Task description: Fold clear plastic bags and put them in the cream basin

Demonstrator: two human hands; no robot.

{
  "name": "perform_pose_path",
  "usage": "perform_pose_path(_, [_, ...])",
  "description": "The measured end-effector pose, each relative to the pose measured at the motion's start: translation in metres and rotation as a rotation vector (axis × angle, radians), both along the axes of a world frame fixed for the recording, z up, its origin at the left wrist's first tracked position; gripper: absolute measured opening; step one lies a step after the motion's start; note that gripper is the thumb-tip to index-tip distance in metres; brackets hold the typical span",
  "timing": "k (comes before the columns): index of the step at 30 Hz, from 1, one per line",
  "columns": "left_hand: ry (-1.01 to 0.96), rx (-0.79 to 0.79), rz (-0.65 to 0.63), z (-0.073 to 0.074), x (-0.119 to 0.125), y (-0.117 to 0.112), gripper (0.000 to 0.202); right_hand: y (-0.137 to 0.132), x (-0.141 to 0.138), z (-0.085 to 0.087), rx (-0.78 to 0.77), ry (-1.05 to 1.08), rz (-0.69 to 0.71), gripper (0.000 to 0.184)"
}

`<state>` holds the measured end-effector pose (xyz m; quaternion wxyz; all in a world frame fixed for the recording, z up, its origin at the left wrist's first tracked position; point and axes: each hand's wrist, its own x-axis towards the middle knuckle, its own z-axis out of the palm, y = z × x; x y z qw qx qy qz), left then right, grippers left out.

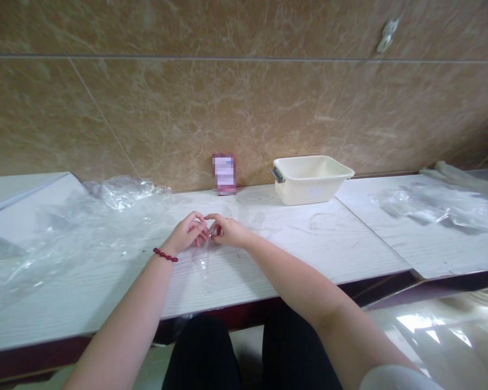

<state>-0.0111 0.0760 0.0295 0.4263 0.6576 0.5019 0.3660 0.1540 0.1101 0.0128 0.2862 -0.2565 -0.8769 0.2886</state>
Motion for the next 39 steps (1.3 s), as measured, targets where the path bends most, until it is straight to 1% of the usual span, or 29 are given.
perform_pose_path(2, [-0.018, -0.013, -0.003, 0.0, -0.004, 0.001, 0.029, 0.002, 0.002, 0.001, 0.013, -0.033, 0.032, 0.045])
perform_pose_path(3, [0.013, -0.004, -0.001, -0.001, -0.007, 0.002, 0.03, 0.004, 0.004, 0.001, 0.029, -0.057, 0.061, 0.037])
perform_pose_path(5, [0.142, 0.059, 0.014, -0.004, -0.014, 0.004, 0.029, 0.007, 0.007, 0.003, 0.085, -0.115, 0.142, 0.022])
perform_pose_path(6, [0.228, 0.106, 0.02, -0.006, -0.018, 0.006, 0.028, 0.008, 0.009, 0.003, 0.121, -0.143, 0.18, 0.017])
perform_pose_path(8, [0.396, 0.189, 0.013, -0.009, -0.025, 0.008, 0.025, 0.01, 0.012, 0.005, 0.178, -0.181, 0.23, 0.016])
perform_pose_path(10, [0.516, 0.237, -0.029, -0.009, -0.029, 0.01, 0.024, 0.011, 0.014, 0.006, 0.198, -0.207, 0.256, 0.018])
perform_pose_path(13, [0.596, 0.283, -0.118, -0.004, -0.031, 0.008, 0.025, 0.012, 0.015, 0.007, 0.205, -0.236, 0.272, 0.02])
perform_pose_path(15, [0.634, 0.297, -0.153, 0.001, -0.03, 0.005, 0.026, 0.012, 0.015, 0.007, 0.209, -0.239, 0.276, 0.019])
perform_pose_path(17, [0.683, 0.24, -0.161, 0.005, -0.026, -0.001, 0.029, 0.012, 0.015, 0.007, 0.21, -0.238, 0.268, 0.019])
perform_pose_path(19, [0.726, 0.131, -0.133, 0.006, -0.019, -0.01, 0.031, 0.012, 0.016, 0.007, 0.206, -0.236, 0.258, 0.02])
perform_pose_path(22, [0.796, 0.023, -0.016, 0.002, -0.004, -0.025, 0.032, 0.013, 0.016, 0.006, 0.195, -0.232, 0.248, 0.022])
perform_pose_path(24, [0.848, 0.01, 0.064, -0.002, 0.005, -0.033, 0.028, 0.013, 0.016, 0.006, 0.185, -0.236, 0.245, 0.022])
perform_pose_path(25, [0.866, 0.007, 0.085, -0.004, 0.009, -0.036, 0.025, 0.014, 0.016, 0.005, 0.18, -0.242, 0.243, 0.022])
perform_pose_path(28, [0.882, 0.001, 0.094, -0.005, 0.017, -0.044, 0.019, 0.015, 0.016, 0.004, 0.169, -0.261, 0.239, 0.024])
perform_pose_path(32, [0.82, 0.034, 0.089, -0.008, 0.017, -0.054, 0.018, 0.015, 0.016, 0.004, 0.166, -0.272, 0.238, 0.025])
perform_pose_path(36, [0.766, 0.087, 0.091, -0.015, 0.016, -0.064, 0.019, 0.012, 0.018, 0.009, 0.159, -0.312, 0.201, 0.023])
perform_pose_path(39, [0.702, 0.073, 0.074, -0.017, 0.014, -0.066, 0.019, 0.009, 0.02, 0.014, 0.147, -0.35, 0.18, 0.023])
